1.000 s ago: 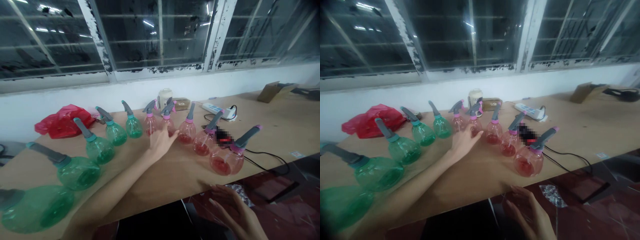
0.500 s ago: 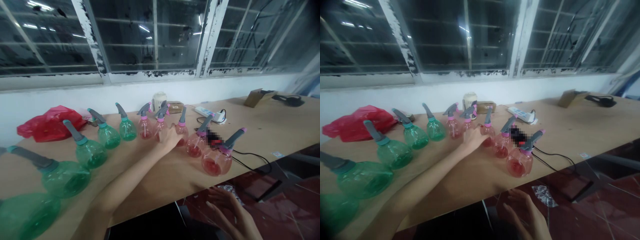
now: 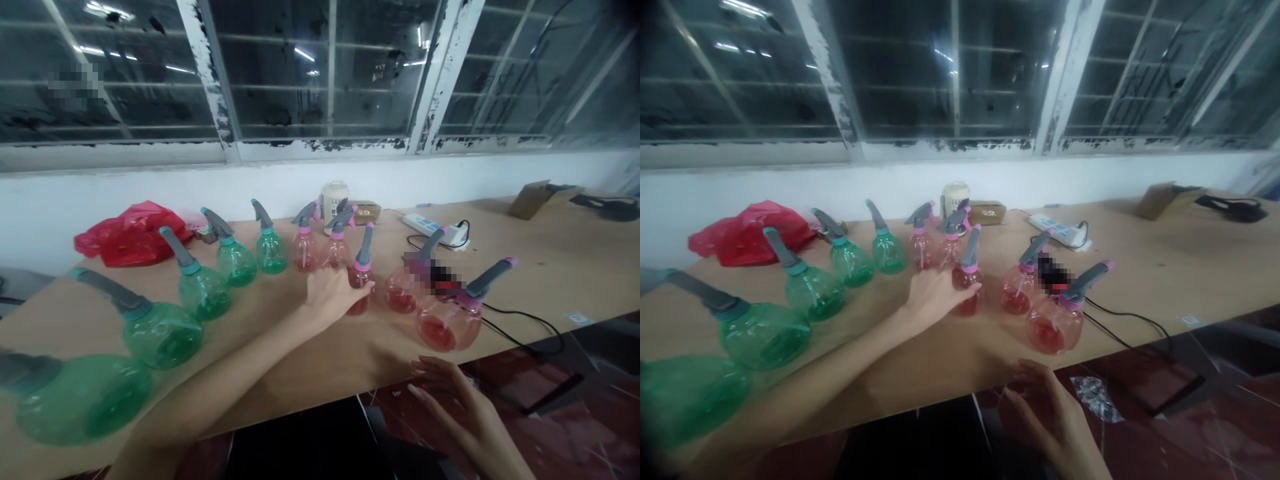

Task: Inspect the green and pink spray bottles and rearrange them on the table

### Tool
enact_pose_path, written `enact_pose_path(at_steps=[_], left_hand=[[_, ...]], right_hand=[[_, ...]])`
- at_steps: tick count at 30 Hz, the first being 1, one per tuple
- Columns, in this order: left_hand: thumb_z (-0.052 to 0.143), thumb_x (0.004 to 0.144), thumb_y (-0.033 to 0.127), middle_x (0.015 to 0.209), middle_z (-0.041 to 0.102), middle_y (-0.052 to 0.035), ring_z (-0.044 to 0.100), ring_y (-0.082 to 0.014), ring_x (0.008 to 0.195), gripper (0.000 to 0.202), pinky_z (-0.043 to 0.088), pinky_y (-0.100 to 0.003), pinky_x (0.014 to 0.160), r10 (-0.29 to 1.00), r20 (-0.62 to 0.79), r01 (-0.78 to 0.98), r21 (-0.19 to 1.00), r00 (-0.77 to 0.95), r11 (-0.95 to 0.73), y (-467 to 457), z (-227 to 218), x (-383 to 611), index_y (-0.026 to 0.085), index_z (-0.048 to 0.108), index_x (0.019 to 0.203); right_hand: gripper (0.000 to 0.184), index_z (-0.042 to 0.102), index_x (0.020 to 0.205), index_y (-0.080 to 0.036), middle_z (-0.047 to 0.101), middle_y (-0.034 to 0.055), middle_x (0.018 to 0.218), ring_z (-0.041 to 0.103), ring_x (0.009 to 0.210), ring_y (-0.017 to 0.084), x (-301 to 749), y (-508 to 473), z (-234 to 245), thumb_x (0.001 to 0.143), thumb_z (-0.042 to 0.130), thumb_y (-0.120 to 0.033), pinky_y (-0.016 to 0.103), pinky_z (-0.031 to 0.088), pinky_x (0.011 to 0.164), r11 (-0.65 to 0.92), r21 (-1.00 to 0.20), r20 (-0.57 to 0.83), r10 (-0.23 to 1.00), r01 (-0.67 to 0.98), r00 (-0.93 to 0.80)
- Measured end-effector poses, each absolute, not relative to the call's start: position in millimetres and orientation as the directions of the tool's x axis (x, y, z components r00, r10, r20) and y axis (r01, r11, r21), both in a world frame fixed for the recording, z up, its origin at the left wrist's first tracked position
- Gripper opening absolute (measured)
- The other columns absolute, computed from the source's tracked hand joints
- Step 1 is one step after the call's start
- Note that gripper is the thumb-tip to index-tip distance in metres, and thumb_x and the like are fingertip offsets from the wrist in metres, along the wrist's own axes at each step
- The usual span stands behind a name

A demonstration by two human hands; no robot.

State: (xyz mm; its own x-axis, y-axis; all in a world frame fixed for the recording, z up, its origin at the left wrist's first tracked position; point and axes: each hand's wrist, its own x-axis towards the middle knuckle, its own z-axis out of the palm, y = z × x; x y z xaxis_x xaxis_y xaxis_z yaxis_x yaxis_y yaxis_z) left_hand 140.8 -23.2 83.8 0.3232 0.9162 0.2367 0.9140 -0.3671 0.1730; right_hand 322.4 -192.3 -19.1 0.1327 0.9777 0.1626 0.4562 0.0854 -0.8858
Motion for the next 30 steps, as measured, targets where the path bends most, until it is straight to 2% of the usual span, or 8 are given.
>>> enact_pose_path(at_steps=[6,9,13,18,21,24,27,30], left_hand=[[0.04,0.074,0.074,0.067,0.067,-0.0102,0.063,-0.0275,0.064,0.059,0.041,-0.034,0.055,0.943,0.194,0.954,0.082,0.269,-0.289,-56.7,91.3,86.5,0.021,0.066,0.078],[0.043,0.073,0.073,0.063,0.066,-0.0082,0.063,-0.0276,0.061,0.057,0.039,-0.033,0.052,0.952,0.209,0.967,0.078,0.223,-0.243,-73.4,95.4,63.0,0.022,0.064,0.085],[0.045,0.073,0.073,0.067,0.067,-0.0077,0.063,-0.0262,0.062,0.055,0.038,-0.032,0.052,0.968,0.198,0.98,0.092,0.155,-0.176,-93.0,100.0,41.8,0.022,0.063,0.086],[0.043,0.068,0.079,0.081,0.067,-0.0099,0.063,-0.0279,0.073,0.067,0.044,-0.035,0.062,0.958,0.239,0.972,0.135,0.155,-0.191,-104.5,98.6,29.6,0.02,0.062,0.094],[0.045,0.069,0.078,0.106,0.061,-0.0137,0.058,-0.0308,0.098,0.078,0.045,-0.039,0.082,0.916,0.359,0.938,0.219,0.18,-0.27,-100.5,93.3,28.5,0.016,0.054,0.117],[0.052,0.071,0.071,0.123,0.051,-0.0133,0.05,-0.0285,0.113,0.084,0.041,-0.04,0.094,0.891,0.409,0.839,0.401,0.195,-0.368,-88.4,85.2,32.6,0.016,0.038,0.133],[0.062,0.071,0.058,0.126,0.049,-0.0111,0.049,-0.0251,0.116,0.078,0.041,-0.038,0.095,0.886,0.427,0.701,0.577,0.181,-0.42,-72.8,78.2,40.7,0.018,0.035,0.133],[0.065,0.073,0.047,0.119,0.055,-0.0096,0.053,-0.0232,0.11,0.063,0.043,-0.036,0.093,0.874,0.455,0.588,0.664,0.171,-0.461,-60.5,78.3,48.3,0.018,0.042,0.124]], right_hand=[[0.033,0.058,0.103,-0.021,0.068,0.0097,0.099,0.068,0.084,0.021,303.2,-173.0,0.4,0.079,0.059,-0.044,0.031,0.058,0.072,0.162,-0.848,0.239,0.967,0.505,0.091],[0.031,0.057,0.101,-0.021,0.067,0.0102,0.101,0.067,0.083,0.021,291.5,-159.8,4.6,0.081,0.058,-0.045,0.032,0.058,0.069,0.199,-0.85,0.247,0.968,0.487,0.035],[0.031,0.056,0.102,-0.021,0.066,0.0097,0.105,0.066,0.086,0.02,281.3,-138.2,3.2,0.081,0.059,-0.044,0.035,0.056,0.076,0.285,-0.826,0.284,0.956,0.487,-0.078],[0.034,0.055,0.105,-0.021,0.065,0.0089,0.107,0.066,0.086,0.02,271.4,-112.4,6.1,0.082,0.057,-0.046,0.039,0.055,0.079,0.291,-0.814,0.248,0.957,0.502,-0.152],[0.033,0.056,0.103,-0.02,0.065,0.0087,0.106,0.065,0.089,0.02,267.3,-96.8,10.3,0.082,0.057,-0.045,0.038,0.054,0.08,0.298,-0.815,0.247,0.954,0.498,-0.167],[0.032,0.056,0.104,-0.02,0.064,0.0083,0.107,0.065,0.09,0.02,264.2,-79.9,10.2,0.082,0.057,-0.043,0.036,0.054,0.08,0.317,-0.822,0.257,0.948,0.474,-0.188],[0.031,0.057,0.104,-0.02,0.064,0.0073,0.106,0.063,0.092,0.019,258.9,-64.2,6.2,0.082,0.057,-0.042,0.035,0.053,0.081,0.341,-0.817,0.263,0.938,0.465,-0.226],[0.028,0.057,0.101,-0.019,0.065,0.0069,0.103,0.063,0.094,0.019,249.9,-51.9,2.7,0.082,0.057,-0.04,0.035,0.051,0.084,0.374,-0.801,0.278,0.924,0.468,-0.262]])
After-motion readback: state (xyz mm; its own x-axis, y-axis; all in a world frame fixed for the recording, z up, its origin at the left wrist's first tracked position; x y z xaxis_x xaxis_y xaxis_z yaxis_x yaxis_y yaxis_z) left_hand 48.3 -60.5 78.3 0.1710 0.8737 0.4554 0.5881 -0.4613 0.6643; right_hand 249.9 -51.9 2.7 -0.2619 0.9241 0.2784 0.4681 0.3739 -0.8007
